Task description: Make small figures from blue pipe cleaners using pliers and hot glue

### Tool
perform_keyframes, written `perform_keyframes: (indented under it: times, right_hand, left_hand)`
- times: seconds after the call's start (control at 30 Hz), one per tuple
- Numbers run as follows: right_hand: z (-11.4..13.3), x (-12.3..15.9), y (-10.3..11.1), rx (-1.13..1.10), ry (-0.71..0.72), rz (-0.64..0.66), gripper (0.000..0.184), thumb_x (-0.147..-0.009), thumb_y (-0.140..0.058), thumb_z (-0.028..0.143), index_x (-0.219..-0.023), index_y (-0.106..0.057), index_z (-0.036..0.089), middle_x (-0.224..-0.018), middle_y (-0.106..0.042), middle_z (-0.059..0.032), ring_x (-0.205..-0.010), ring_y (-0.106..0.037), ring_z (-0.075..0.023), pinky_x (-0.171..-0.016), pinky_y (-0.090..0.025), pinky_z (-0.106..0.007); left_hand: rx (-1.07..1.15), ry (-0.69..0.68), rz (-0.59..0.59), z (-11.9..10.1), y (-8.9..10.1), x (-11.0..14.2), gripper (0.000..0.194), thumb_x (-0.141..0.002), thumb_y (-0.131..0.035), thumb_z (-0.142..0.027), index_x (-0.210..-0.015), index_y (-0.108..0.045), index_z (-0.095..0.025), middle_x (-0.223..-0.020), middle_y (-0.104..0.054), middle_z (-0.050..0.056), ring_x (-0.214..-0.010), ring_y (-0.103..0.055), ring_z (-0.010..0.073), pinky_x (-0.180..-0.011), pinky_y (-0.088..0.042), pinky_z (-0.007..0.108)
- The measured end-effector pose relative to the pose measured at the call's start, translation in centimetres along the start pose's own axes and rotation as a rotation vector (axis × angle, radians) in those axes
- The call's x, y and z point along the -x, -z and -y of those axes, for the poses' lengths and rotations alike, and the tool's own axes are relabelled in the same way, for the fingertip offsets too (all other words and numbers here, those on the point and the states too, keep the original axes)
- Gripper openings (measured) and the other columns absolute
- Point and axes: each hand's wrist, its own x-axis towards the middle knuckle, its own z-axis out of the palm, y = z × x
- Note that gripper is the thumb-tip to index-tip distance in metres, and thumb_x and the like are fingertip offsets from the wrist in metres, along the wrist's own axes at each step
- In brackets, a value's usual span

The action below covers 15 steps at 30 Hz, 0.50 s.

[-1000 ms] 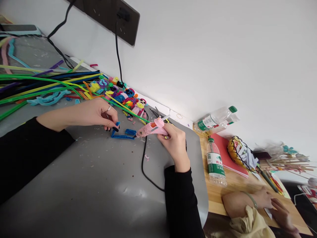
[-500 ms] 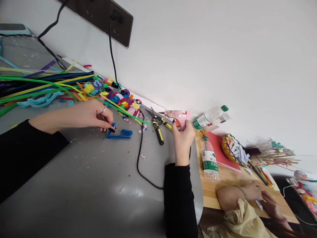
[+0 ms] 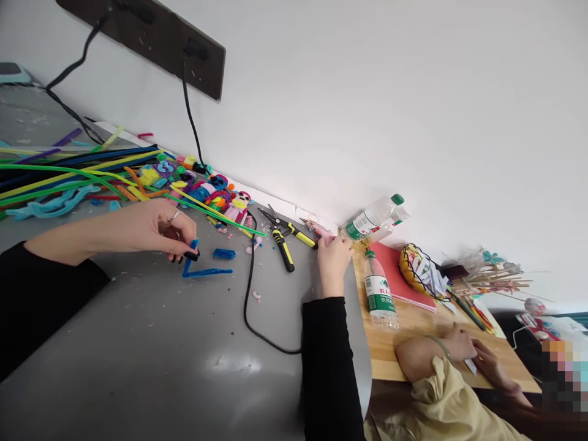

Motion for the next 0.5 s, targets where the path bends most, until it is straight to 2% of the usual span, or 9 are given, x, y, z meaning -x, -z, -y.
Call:
perform_keyframes:
  times: [0.07,0.1,0.2,0.33,0.43,0.5]
  right_hand:
    - [1.3,0.6,0.7,-0.065,-0.014,-0.020,0.049,-0.095,-0.044,0.037,-0.126,-0.063,0.004,-0.125,-0.064,-0.0290,-0.115,-0.061,-0.0354,-0.099,-0.047,-0.048]
    - [2.1,1.0,1.1,-0.156,0.027,0.007,0.051,-0.096,-0.047,0.040,-0.131,-0.061,0.006,-0.129,-0.064,-0.0261,-0.119,-0.061,-0.0333,-0.102,-0.046,-0.047]
    - [4.2,2.3,2.1,-0.308,0.225,0.217,0.059,-0.092,-0.059,0.047,-0.142,-0.056,0.015,-0.141,-0.062,-0.0178,-0.135,-0.054,-0.0306,-0.114,-0.041,-0.046]
    - [5.2,3.3,2.9,-0.204,0.249,0.388,0.070,-0.086,-0.069,0.044,-0.148,-0.052,0.015,-0.149,-0.057,-0.0161,-0.146,-0.043,-0.0315,-0.120,-0.035,-0.046]
    - [5.4,3.6,3.4,-0.143,0.239,0.428,0.074,-0.085,-0.070,0.042,-0.151,-0.048,0.015,-0.153,-0.051,-0.0175,-0.147,-0.040,-0.0335,-0.121,-0.033,-0.047]
    - [5.8,3.8,3.9,-0.097,0.226,0.442,0.075,-0.084,-0.070,0.041,-0.150,-0.047,0.015,-0.148,-0.053,-0.0186,-0.143,-0.043,-0.0344,-0.117,-0.036,-0.046]
  left_hand:
    - [-0.016,0.009,-0.013,-0.3,0.1,0.2,0.028,-0.081,-0.073,-0.042,-0.070,-0.070,-0.016,-0.061,-0.070,0.000,-0.059,-0.065,0.0145,-0.059,-0.048,0.026]
    - [-0.026,0.014,-0.016,-0.4,0.1,0.3,0.028,-0.081,-0.074,-0.043,-0.070,-0.070,-0.016,-0.060,-0.070,0.001,-0.058,-0.064,0.0152,-0.057,-0.047,0.026]
    - [-0.054,0.030,-0.001,-0.4,0.2,0.3,0.028,-0.080,-0.074,-0.043,-0.070,-0.069,-0.017,-0.060,-0.070,0.001,-0.057,-0.063,0.0157,-0.055,-0.046,0.025]
    - [-0.070,0.021,0.016,-0.3,0.1,0.1,0.027,-0.079,-0.074,-0.042,-0.068,-0.069,-0.018,-0.062,-0.071,0.002,-0.058,-0.063,0.0159,-0.057,-0.046,0.025]
    - [-0.087,0.020,0.015,-0.1,0.1,0.2,0.027,-0.078,-0.074,-0.042,-0.067,-0.068,-0.018,-0.064,-0.072,0.002,-0.059,-0.063,0.0163,-0.058,-0.047,0.025]
    - [-0.092,0.023,0.019,0.0,0.1,0.2,0.027,-0.079,-0.073,-0.043,-0.068,-0.068,-0.019,-0.064,-0.073,0.002,-0.060,-0.064,0.0171,-0.057,-0.046,0.025]
